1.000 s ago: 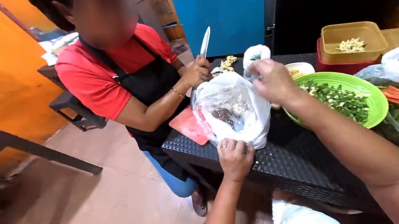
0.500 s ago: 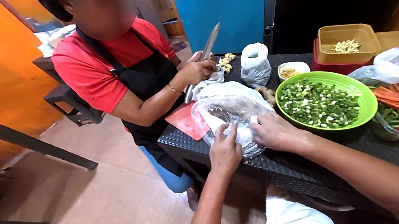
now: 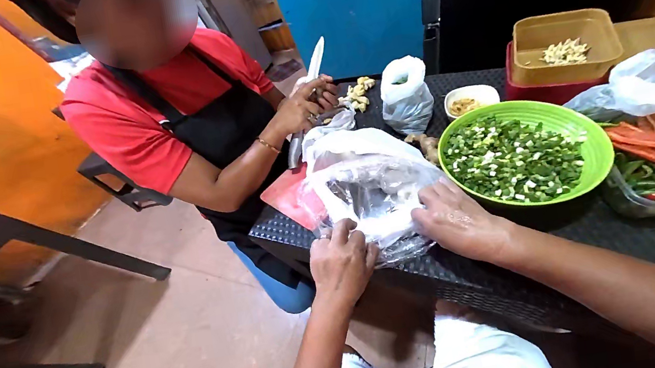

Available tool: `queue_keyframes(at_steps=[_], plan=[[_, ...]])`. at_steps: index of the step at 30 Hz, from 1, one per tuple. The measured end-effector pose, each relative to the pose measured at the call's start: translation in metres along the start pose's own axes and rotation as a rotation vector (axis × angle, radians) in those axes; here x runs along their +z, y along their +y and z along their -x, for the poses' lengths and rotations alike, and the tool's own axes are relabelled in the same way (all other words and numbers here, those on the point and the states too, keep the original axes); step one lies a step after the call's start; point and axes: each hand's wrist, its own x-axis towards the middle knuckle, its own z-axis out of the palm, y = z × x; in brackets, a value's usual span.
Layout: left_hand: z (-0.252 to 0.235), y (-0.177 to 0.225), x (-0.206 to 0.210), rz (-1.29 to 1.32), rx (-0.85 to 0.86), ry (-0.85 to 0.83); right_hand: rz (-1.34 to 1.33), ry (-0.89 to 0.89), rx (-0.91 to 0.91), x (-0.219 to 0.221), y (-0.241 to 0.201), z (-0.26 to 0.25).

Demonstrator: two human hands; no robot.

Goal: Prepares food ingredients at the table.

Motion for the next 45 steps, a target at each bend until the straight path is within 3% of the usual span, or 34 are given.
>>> queue_keyframes(at_steps=[3, 5, 8, 11, 14, 16, 19, 22, 27, 31, 34, 37, 41, 45], plan=[[-0.001, 0.001, 0.004, 0.091, 0.118, 0.021, 0.007, 0.2, -0.18, 0.005, -0.003, -0.006], [-0.005, 0.002, 0.007, 0.231, 0.162, -0.078, -0.029, 0.117, -0.266, 0.009, -0.003, -0.013], [-0.007, -0.001, 0.01, 0.275, 0.154, -0.164, -0.105, -0.043, -0.211, 0.019, 0.001, -0.02], [-0.005, -0.004, 0.012, 0.203, 0.138, -0.111, -0.055, 0.202, -0.214, 0.033, 0.009, -0.014], [0.002, -0.005, 0.018, 0.194, 0.116, -0.107, -0.041, 0.291, -0.252, 0.041, 0.011, -0.005], [0.006, -0.005, 0.023, 0.21, 0.109, -0.119, -0.058, 0.226, -0.277, 0.039, 0.01, -0.003], [0.01, -0.001, 0.027, 0.25, 0.082, -0.129, -0.102, -0.057, -0.257, 0.026, 0.006, -0.001], [0.005, 0.002, 0.022, 0.288, 0.018, -0.183, -0.131, -0.191, -0.237, 0.021, 0.006, -0.002], [-0.033, 0.027, 0.007, 0.121, -0.22, -0.563, -0.209, -0.303, -0.242, 0.017, 0.012, -0.005], [-0.054, 0.042, 0.0, 0.003, -0.329, -0.782, -0.302, -0.173, -0.038, 0.002, 0.016, -0.006], [-0.045, 0.041, 0.005, 0.013, -0.292, -0.701, -0.238, -0.197, 0.116, -0.006, 0.019, -0.006], [-0.042, 0.038, 0.004, 0.039, -0.281, -0.691, -0.19, -0.329, 0.154, -0.009, 0.014, -0.006], [-0.049, 0.036, -0.004, 0.081, -0.302, -0.717, -0.164, -0.348, 0.143, -0.008, 0.01, -0.005], [-0.048, 0.044, 0.009, -0.04, -0.184, -0.222, -0.119, -0.38, 0.158, -0.001, 0.004, -0.007]])
